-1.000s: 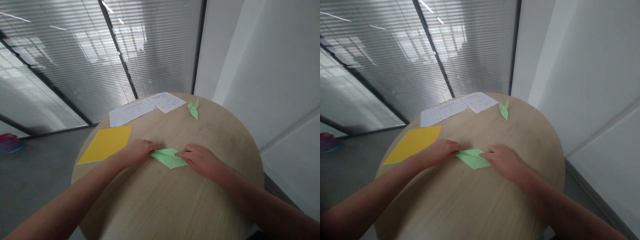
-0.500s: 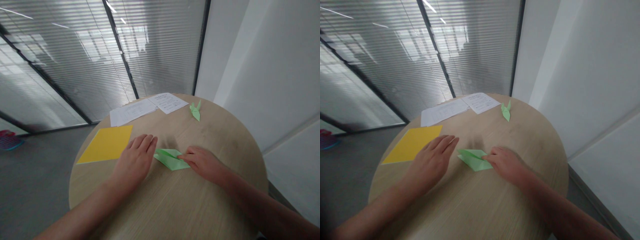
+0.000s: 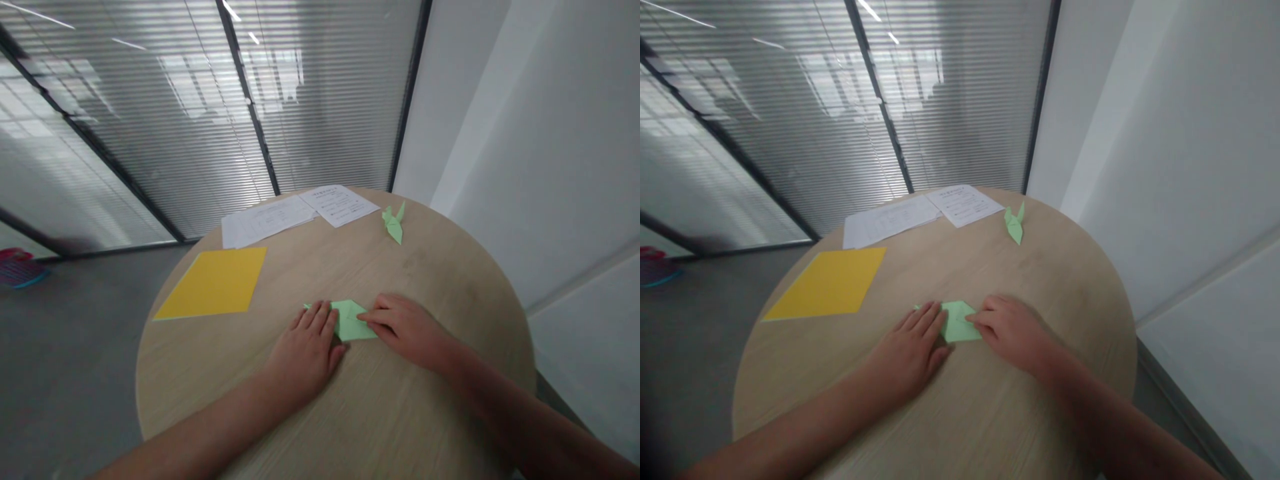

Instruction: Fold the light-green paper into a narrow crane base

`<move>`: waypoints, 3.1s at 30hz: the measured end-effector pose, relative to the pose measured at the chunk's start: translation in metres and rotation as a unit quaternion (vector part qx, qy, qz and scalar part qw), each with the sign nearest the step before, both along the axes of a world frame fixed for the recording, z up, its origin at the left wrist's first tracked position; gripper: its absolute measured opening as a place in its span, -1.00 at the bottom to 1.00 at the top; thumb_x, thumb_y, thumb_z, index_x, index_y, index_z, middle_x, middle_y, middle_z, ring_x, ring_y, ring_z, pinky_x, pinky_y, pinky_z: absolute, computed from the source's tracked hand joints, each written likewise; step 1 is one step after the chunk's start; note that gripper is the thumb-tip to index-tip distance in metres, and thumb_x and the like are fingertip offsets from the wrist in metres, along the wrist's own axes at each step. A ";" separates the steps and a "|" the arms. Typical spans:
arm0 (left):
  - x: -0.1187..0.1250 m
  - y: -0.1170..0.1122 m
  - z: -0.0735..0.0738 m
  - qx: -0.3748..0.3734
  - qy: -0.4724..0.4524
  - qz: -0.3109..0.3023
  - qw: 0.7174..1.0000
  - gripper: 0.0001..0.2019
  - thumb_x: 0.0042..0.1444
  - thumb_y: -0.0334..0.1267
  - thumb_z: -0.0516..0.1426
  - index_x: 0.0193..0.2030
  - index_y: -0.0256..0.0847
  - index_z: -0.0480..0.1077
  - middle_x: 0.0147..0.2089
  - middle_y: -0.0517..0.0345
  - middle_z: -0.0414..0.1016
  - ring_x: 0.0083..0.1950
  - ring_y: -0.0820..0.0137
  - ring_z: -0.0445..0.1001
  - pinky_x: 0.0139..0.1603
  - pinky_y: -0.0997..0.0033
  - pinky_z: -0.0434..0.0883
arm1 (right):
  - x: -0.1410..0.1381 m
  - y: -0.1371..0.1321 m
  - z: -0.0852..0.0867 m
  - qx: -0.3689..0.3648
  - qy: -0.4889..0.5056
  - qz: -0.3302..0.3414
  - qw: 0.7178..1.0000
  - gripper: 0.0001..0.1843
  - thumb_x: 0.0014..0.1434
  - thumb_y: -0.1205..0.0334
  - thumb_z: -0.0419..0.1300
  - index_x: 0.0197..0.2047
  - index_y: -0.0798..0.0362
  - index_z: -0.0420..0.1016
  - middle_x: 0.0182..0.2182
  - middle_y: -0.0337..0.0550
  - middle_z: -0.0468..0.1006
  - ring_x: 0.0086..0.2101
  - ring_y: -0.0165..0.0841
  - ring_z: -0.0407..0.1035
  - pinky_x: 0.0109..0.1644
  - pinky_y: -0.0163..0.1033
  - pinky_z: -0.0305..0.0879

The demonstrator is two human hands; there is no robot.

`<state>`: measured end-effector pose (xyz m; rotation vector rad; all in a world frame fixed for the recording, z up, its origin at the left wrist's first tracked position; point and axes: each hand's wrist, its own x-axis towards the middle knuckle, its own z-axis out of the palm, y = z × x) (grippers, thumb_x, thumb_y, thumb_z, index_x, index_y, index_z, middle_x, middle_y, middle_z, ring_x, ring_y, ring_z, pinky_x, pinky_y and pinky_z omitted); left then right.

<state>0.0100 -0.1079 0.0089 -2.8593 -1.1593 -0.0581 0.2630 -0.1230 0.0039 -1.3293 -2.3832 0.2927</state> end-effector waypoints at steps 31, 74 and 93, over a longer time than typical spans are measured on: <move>0.002 0.036 -0.001 0.014 -0.134 -0.074 0.988 -0.83 0.39 -0.25 0.16 -0.01 -0.18 0.56 -0.11 0.01 0.58 -0.11 0.19 0.53 -0.10 0.16 0.54 | 0.010 0.032 0.000 0.008 0.021 0.129 0.991 -0.72 0.34 0.23 0.27 0.08 -0.02 0.66 0.00 0.02 0.62 -0.01 -0.14 0.48 0.12 0.04 0.33; -0.002 0.009 0.018 -0.091 -0.136 -0.139 0.977 -0.57 0.26 -0.08 0.30 0.11 -0.39 0.53 0.10 -0.17 0.61 0.13 0.01 0.56 0.22 -0.02 0.54 | 0.011 0.025 -0.003 0.071 0.019 0.131 0.989 -0.76 0.34 0.16 0.29 0.04 -0.08 0.69 0.19 0.00 0.57 0.17 -0.02 0.40 0.25 0.15 0.29; 0.002 0.019 0.010 -0.074 -0.192 -0.109 0.972 -0.77 0.32 -0.32 0.21 0.08 -0.27 0.52 0.12 -0.11 0.58 0.14 0.04 0.55 0.18 -0.06 0.56 | 0.006 0.028 -0.011 0.056 0.070 0.125 0.988 -0.85 0.38 0.23 0.24 -0.06 -0.05 0.65 0.08 -0.06 0.62 0.08 -0.12 0.46 0.19 0.09 0.35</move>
